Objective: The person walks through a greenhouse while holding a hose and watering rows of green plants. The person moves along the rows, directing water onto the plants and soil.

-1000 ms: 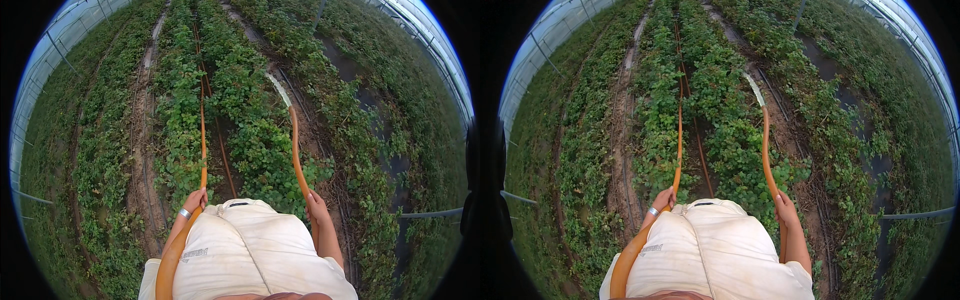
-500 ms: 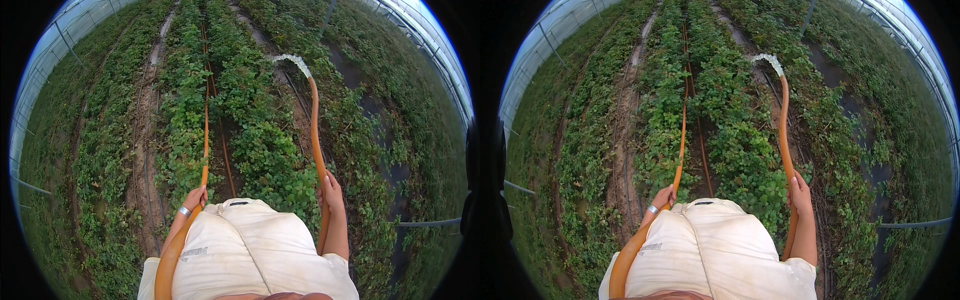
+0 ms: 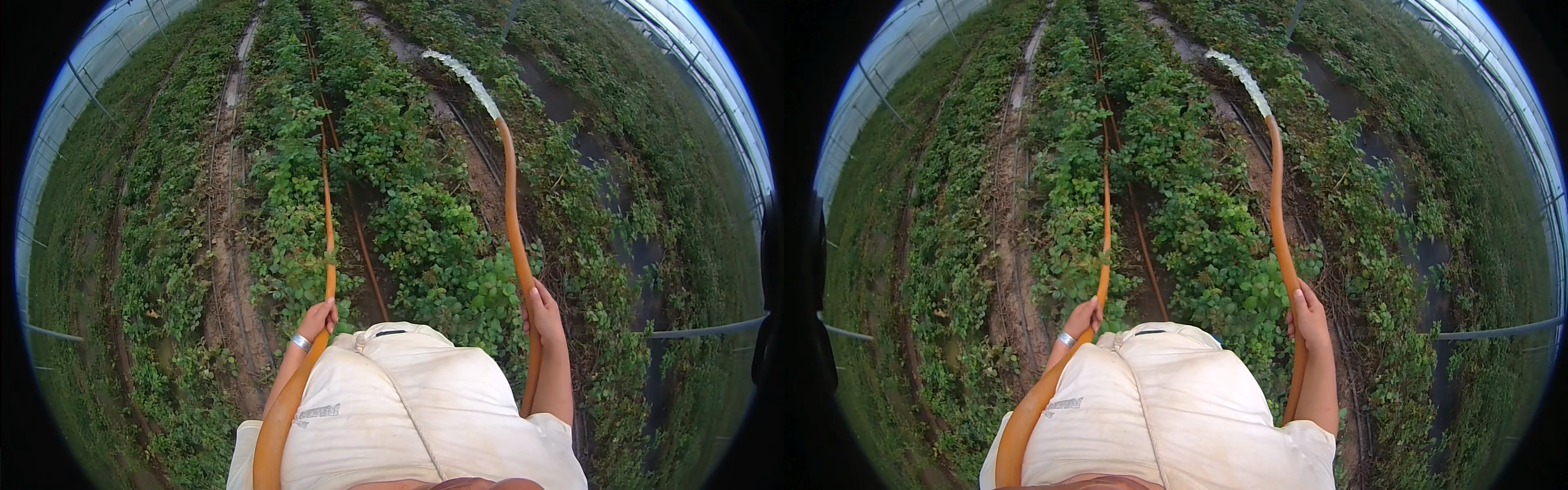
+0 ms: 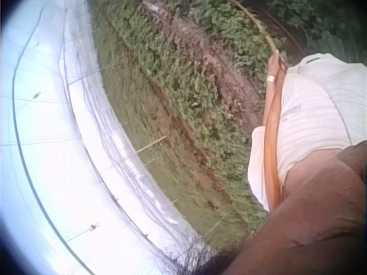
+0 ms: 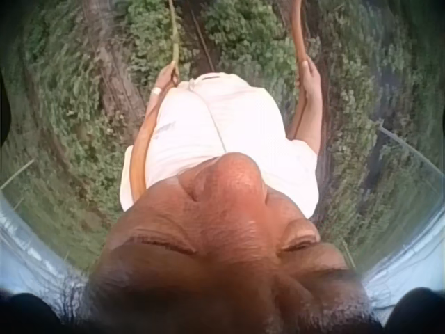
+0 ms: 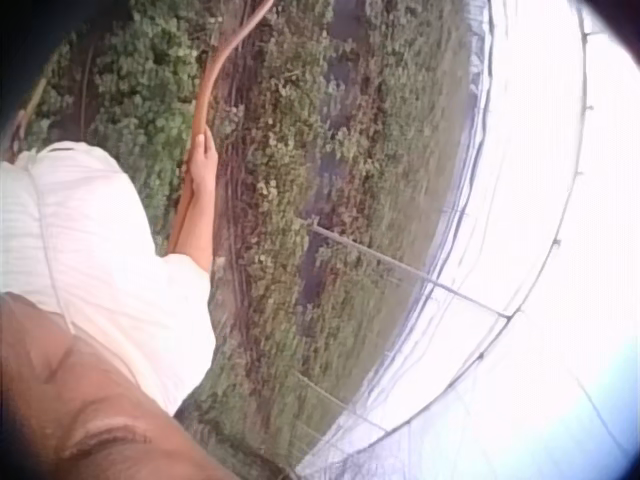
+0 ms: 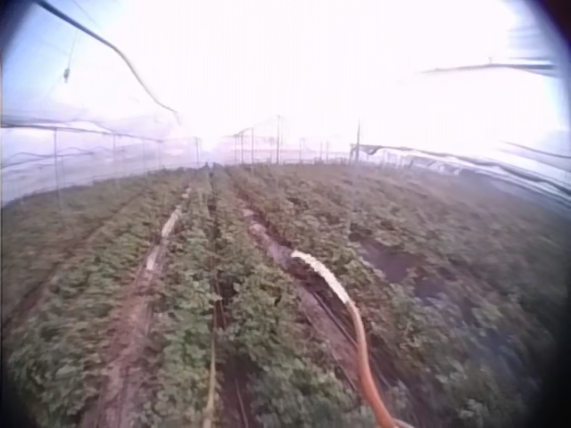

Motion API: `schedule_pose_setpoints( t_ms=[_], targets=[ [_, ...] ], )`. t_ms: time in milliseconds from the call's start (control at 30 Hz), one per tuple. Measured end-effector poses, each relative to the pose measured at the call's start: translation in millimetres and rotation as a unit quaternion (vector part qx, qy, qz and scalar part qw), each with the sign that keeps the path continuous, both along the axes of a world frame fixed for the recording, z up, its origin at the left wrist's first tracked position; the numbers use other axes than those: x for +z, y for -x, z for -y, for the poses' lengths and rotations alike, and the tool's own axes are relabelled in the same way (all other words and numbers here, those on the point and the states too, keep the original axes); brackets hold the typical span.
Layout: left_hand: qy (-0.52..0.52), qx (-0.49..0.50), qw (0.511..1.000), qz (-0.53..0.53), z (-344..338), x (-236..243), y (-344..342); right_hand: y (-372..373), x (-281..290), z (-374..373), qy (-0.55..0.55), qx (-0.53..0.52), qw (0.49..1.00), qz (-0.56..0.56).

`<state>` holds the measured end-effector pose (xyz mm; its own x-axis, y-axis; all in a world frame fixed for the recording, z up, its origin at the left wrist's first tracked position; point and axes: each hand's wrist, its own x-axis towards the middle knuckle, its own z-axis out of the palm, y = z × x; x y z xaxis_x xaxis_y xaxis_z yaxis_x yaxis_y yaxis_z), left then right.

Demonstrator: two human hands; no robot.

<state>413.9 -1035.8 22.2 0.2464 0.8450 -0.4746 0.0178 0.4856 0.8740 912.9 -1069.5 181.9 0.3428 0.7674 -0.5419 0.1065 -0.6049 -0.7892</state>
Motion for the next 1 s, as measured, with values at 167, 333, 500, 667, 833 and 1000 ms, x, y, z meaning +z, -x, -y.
schedule_pose_setpoints(
  t_ms=[167,333,500,667,833,1000],
  targets=[
    [0.016,-0.018,1.000,-0.004,4,-9,7,10,-6,48,0.049,-0.042,0.998,0.005],
    [0.007,-0.013,1.000,0.001,11,-12,5,2,-17,102,0.078,-0.062,0.995,0.010],
    [-0.028,0.008,1.000,0.000,32,-6,-8,-23,-27,150,0.089,-0.070,0.993,0.026],
    [-0.074,0.032,0.997,-0.012,77,7,-40,-57,-36,209,0.101,-0.044,0.994,0.029],
    [-0.102,0.035,0.994,-0.034,173,-5,-103,-115,-59,305,0.099,-0.034,0.994,0.021],
    [-0.050,0.010,0.998,-0.040,308,-26,-171,-170,-68,403,0.096,-0.027,0.995,0.008]
  ],
)
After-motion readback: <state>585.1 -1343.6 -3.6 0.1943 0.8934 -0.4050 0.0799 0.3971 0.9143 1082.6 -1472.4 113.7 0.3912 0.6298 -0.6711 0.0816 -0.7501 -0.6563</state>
